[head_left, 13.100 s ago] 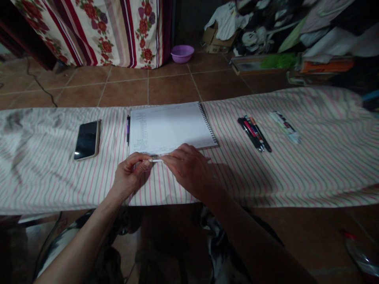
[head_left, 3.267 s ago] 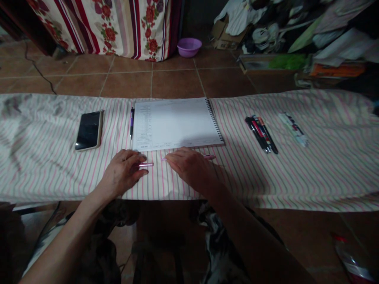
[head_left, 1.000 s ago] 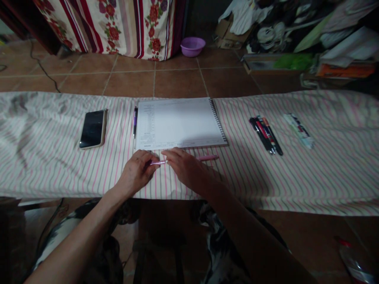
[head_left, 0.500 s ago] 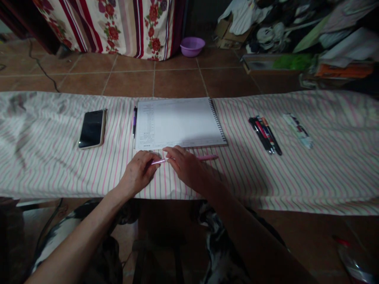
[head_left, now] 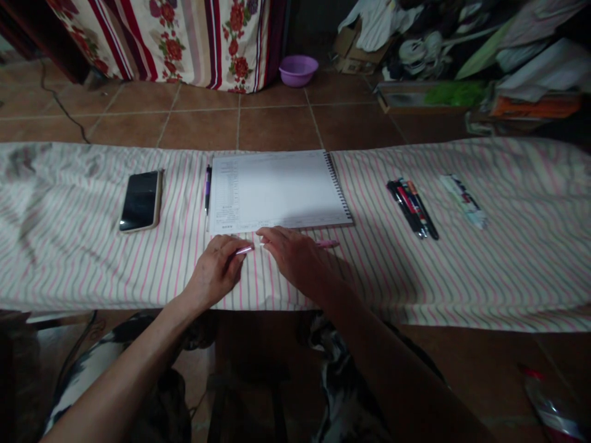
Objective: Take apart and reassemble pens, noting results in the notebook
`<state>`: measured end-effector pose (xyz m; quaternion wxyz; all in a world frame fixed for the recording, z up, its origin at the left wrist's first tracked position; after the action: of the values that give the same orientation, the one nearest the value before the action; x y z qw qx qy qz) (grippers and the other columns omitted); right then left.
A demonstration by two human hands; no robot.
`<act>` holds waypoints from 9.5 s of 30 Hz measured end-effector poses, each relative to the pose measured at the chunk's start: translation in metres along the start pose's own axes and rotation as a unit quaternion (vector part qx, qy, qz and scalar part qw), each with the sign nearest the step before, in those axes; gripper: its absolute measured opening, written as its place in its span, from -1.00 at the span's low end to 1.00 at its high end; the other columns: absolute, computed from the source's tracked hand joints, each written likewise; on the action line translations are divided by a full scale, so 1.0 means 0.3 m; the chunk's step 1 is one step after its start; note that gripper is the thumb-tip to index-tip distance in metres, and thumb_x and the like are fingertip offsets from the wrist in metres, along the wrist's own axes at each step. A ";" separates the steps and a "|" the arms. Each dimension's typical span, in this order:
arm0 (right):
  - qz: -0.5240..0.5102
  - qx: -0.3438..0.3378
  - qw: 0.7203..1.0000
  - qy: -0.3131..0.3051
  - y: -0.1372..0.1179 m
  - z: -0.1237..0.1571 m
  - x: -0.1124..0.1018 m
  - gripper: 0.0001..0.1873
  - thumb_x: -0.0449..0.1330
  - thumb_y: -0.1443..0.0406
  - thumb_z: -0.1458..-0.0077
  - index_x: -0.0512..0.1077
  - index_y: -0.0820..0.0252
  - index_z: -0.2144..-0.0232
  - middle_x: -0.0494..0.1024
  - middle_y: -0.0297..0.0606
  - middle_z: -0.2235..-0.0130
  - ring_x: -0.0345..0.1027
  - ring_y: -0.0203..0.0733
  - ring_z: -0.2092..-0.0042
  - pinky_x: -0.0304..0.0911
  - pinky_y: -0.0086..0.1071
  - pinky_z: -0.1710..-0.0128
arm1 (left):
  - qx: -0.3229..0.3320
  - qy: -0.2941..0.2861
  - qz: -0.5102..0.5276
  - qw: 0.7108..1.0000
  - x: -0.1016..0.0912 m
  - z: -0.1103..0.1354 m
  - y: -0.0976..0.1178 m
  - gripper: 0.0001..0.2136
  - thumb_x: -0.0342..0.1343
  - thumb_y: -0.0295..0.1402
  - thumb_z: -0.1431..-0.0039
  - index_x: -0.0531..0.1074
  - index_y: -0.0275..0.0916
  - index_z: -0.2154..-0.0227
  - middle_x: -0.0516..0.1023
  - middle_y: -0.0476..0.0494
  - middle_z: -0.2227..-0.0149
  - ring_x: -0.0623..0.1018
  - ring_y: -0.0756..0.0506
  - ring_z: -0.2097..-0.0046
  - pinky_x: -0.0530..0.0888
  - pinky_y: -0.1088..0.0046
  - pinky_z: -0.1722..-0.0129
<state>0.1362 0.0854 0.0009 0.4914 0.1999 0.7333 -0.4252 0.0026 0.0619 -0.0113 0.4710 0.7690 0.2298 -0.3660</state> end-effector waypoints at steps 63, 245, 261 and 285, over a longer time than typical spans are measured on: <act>0.030 -0.026 0.999 -0.011 -0.016 -0.020 0.043 -0.90 0.09 0.34 -0.14 0.40 0.22 0.29 0.48 -0.22 0.30 0.27 -0.18 0.20 0.12 -0.34 0.21 | 0.031 0.028 -0.007 0.999 -0.019 -0.004 0.002 -0.80 -0.05 -0.46 -0.18 0.41 -0.22 0.19 0.46 -0.14 0.30 0.42 -0.10 0.20 0.43 0.26 0.21; 0.013 0.011 1.000 -0.023 0.157 0.062 -0.064 -0.84 0.07 0.34 -0.15 0.44 0.22 0.39 0.47 -0.22 0.39 0.24 -0.19 0.21 0.09 -0.36 0.22 | 0.061 0.035 -0.081 0.994 0.001 -0.001 0.037 -0.87 0.05 -0.37 -0.13 0.42 -0.28 0.30 0.46 -0.14 0.35 0.44 -0.10 0.27 0.44 0.33 0.27; -0.032 -0.011 0.999 -0.013 0.160 0.064 -0.050 -0.88 0.14 0.33 -0.10 0.48 0.21 0.36 0.53 -0.23 0.34 0.28 -0.20 0.20 0.13 -0.35 0.18 | 0.068 0.040 -0.077 0.994 0.006 -0.001 0.035 -0.87 0.07 -0.39 -0.12 0.42 -0.28 0.27 0.46 -0.15 0.34 0.43 -0.09 0.26 0.45 0.35 0.25; -0.016 -0.053 0.998 -0.016 0.120 0.054 -0.032 -0.86 0.10 0.33 -0.13 0.45 0.20 0.40 0.49 -0.27 0.40 0.23 -0.22 0.25 0.08 -0.37 0.21 | 0.059 0.029 -0.039 0.997 0.019 -0.008 0.033 -0.86 0.09 -0.33 -0.12 0.38 -0.24 0.26 0.51 -0.12 0.31 0.47 -0.08 0.24 0.44 0.36 0.23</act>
<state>0.1750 0.0935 -0.0084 0.5058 0.1550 0.7502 -0.3966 0.0139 0.0596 -0.0095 0.4032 0.7966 0.2510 -0.3740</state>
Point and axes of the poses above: each hand's wrist, its own z-axis away from the middle knuckle, its own x-axis out of the palm, y = z × x, the point moved 6 cm from there along -z, towards the middle knuckle
